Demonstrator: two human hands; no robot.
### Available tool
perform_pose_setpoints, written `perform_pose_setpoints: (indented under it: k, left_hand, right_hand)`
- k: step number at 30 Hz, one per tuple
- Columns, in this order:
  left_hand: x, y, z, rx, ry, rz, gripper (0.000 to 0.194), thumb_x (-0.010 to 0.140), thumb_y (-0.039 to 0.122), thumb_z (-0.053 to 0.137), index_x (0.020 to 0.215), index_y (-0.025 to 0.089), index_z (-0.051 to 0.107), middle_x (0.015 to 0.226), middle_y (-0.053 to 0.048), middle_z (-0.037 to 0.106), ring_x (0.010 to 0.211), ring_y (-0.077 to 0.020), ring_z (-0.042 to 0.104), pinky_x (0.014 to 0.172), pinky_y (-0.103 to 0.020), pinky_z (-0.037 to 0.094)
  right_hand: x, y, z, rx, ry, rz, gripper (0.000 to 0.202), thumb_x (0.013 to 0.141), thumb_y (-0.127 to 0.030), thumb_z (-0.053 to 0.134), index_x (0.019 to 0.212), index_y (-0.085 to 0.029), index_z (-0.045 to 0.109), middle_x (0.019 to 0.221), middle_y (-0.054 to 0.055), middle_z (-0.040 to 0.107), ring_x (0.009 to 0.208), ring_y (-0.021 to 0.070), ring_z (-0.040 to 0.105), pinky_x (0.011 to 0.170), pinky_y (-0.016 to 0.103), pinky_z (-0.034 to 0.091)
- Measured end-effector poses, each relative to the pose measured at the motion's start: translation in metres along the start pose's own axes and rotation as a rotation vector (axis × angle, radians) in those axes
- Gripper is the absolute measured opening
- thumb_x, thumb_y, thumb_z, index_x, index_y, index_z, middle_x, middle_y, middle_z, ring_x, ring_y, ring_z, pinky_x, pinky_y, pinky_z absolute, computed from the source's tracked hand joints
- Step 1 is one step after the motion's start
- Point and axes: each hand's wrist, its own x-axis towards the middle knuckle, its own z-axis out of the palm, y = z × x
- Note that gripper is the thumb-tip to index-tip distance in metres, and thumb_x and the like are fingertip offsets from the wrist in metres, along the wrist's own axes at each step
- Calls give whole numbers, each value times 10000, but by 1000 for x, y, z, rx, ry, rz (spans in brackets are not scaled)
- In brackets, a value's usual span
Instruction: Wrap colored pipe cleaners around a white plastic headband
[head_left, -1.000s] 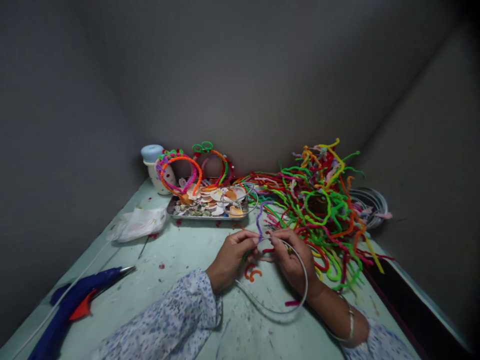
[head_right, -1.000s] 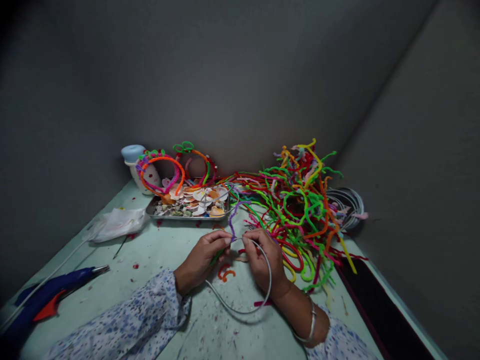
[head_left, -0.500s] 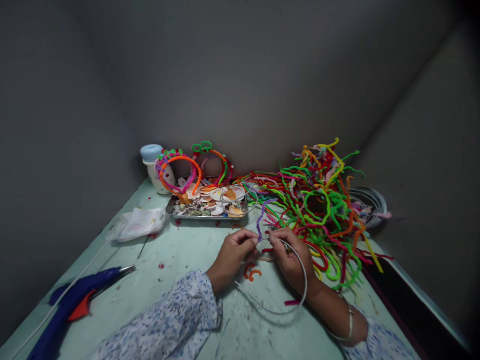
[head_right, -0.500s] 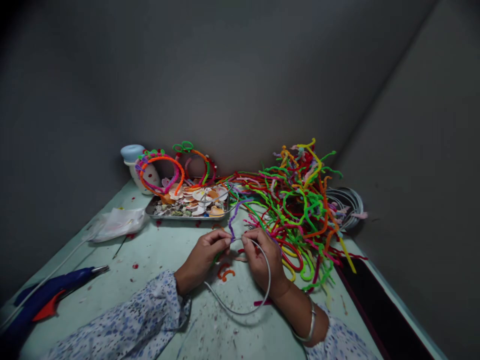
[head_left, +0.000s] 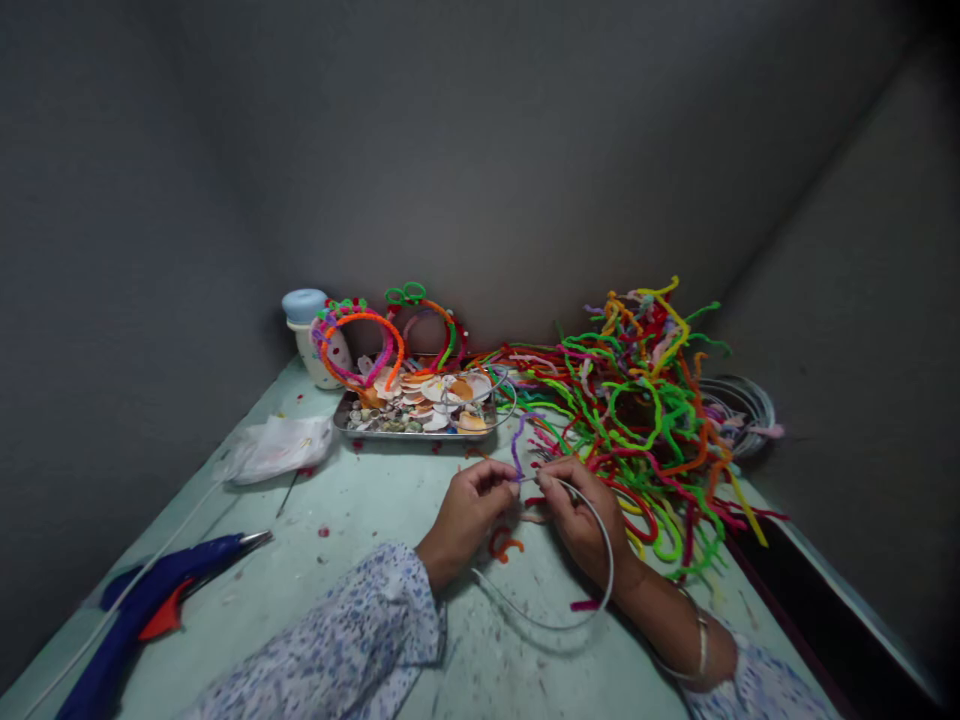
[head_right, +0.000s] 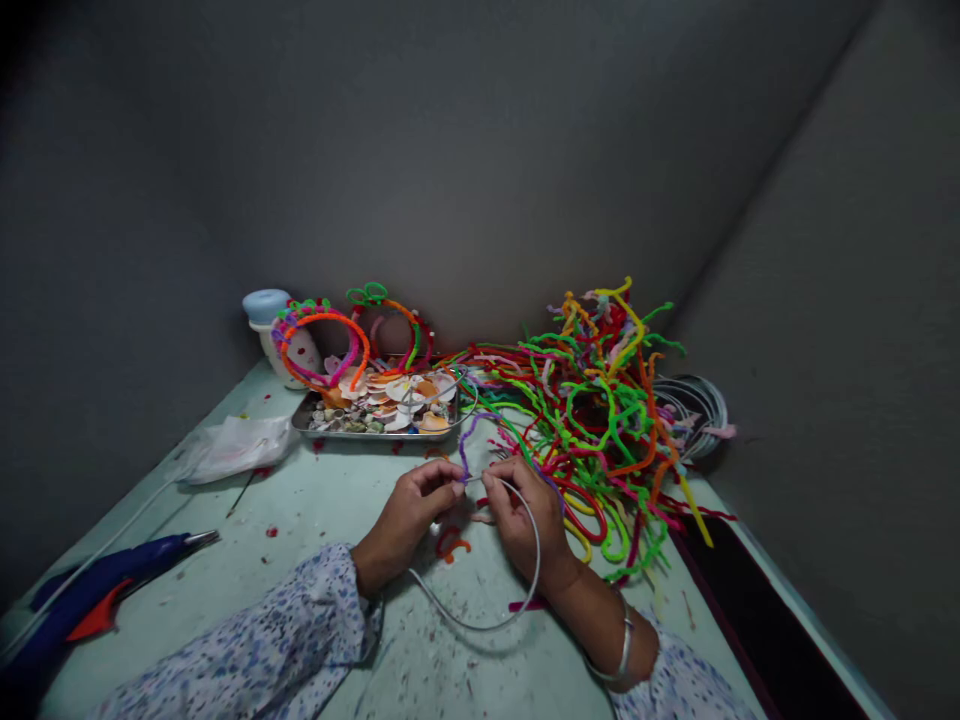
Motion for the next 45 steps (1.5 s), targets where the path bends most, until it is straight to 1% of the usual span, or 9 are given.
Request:
perform_pose_setpoints:
  k: [5,9,14,23,30,38,42,45]
  left_hand:
    - [0,2,1,18,8,8,222,644,280,697,804,140,633,621,13,547,514,-78,450,493,-209,345]
    - [1,1,1,31,8,23,181,658,252,675,787,142,613,613,22,534,505,-73,444,482,-206,343]
    - [2,-1,1,26,16,39,176,649,257,686,759,148,601,615,23,533,509,-73,452,487,-206,357]
    - [3,-3,1,36,25,15,155,652,251,668,744,145,602,578,32,520,473,-62,427,456,-197,326]
    - [5,-4,1,53,25,18,130,657,238,652,720,141,593,568,34,508,464,-61,425,452,-192,336]
    - [4,-7,1,50,27,15,148,671,252,652,752,144,591,582,29,514,475,-62,429,462,-192,346]
    - [3,-6,1,41,24,1,193,672,264,661,810,147,594,616,22,534,491,-66,444,476,-195,361]
    - [2,-5,2,41,25,3,196,665,259,666,808,143,598,609,22,529,490,-65,441,467,-192,354]
  right_hand:
    - [0,0,0,-8,-15,13,108,890,-274,518,866,-198,591,773,20,623,735,168,596,696,284,455]
    - [0,0,-1,-25,-15,11,109,886,-277,523,875,-194,593,785,23,631,747,169,603,700,279,451]
    - [0,-1,0,-45,-30,32,135,887,-293,520,847,-189,596,771,28,637,726,172,613,688,280,448]
    - [0,1,1,-45,-36,40,151,890,-305,518,850,-187,604,795,40,648,743,178,615,697,285,447]
    - [1,2,1,-40,-35,57,152,886,-313,524,849,-189,603,762,26,638,695,165,602,650,269,445]
    - [1,-2,0,-32,-47,77,166,885,-321,520,839,-185,604,728,21,633,660,161,597,632,267,445]
    - [1,-3,0,-33,-37,95,174,883,-330,520,840,-183,603,711,16,633,639,158,599,624,263,444]
    - [1,-3,0,-36,-38,100,180,885,-334,517,844,-182,606,707,15,633,623,156,591,612,262,442]
